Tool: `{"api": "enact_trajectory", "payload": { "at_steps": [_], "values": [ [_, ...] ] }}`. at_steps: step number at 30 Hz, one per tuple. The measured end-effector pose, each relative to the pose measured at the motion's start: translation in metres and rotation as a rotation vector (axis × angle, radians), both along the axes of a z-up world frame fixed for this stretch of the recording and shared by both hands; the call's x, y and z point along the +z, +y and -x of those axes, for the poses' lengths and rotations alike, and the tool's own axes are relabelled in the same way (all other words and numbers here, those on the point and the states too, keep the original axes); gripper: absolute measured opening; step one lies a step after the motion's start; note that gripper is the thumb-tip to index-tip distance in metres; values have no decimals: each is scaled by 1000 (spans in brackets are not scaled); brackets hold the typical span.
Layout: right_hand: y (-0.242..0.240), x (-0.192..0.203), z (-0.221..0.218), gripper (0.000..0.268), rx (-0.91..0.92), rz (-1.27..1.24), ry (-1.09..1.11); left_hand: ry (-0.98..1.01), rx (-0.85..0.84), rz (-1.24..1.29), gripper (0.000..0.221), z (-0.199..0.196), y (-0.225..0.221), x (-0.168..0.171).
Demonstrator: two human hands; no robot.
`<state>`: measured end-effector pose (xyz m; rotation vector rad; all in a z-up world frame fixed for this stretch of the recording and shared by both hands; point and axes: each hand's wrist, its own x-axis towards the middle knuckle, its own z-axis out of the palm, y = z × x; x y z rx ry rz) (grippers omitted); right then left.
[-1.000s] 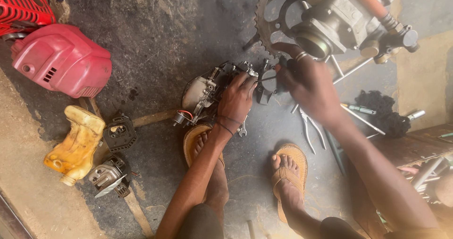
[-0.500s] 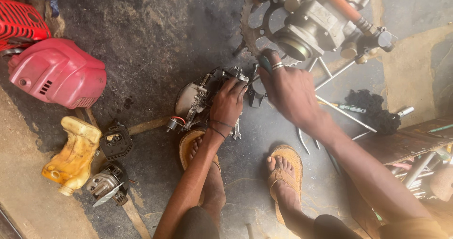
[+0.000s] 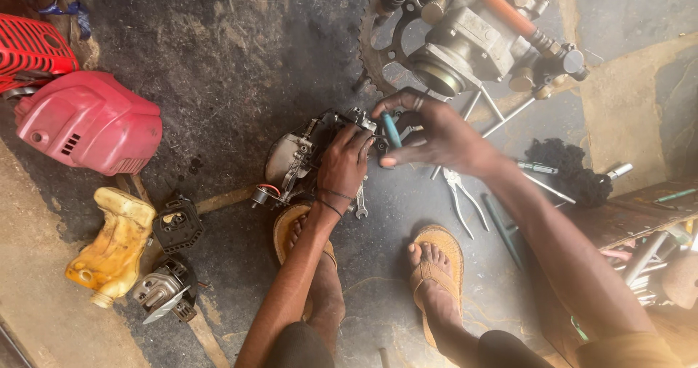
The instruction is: The person works on a small engine placed on the floor, using a screwdriver and wrench to remove and adjust components. They manipulate the engine casing and internal parts, occasionally repositioning the engine and tools while continuing the repair.
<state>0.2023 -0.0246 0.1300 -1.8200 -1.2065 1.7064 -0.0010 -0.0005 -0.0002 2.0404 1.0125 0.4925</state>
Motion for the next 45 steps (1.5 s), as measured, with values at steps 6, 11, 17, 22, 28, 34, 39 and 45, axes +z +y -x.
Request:
{"api": "enact_trajectory", "payload": {
  "at_steps": [6,11,17,22,28,34,39,45],
  "values": [
    [-11,-18,-6,73,-3,-378,-127,-6,9,-63,24,2,-2,-5],
    [-7,-10,21,42,176,-474,-911,17,11,-19,25,2,-1,-3],
    [13,16,17,36,-24,-82,-282,8,15,-19,23,1,-2,-5],
    [14,19,4,37,53,-257,-93,36,-3,6,24,2,-1,-7],
    [6,28,32,30,165,-518,-826,36,0,-13,23,2,-2,-7],
    [15,33,21,46,-72,116,-195,9,-1,-37,26,4,-6,-14],
    [11,17,-7,74,81,19,1,61,-17,-29,24,3,-5,-28],
    [11,13,2,19,254,-750,-371,52,-18,-78,24,3,-5,-29]
  ]
}}
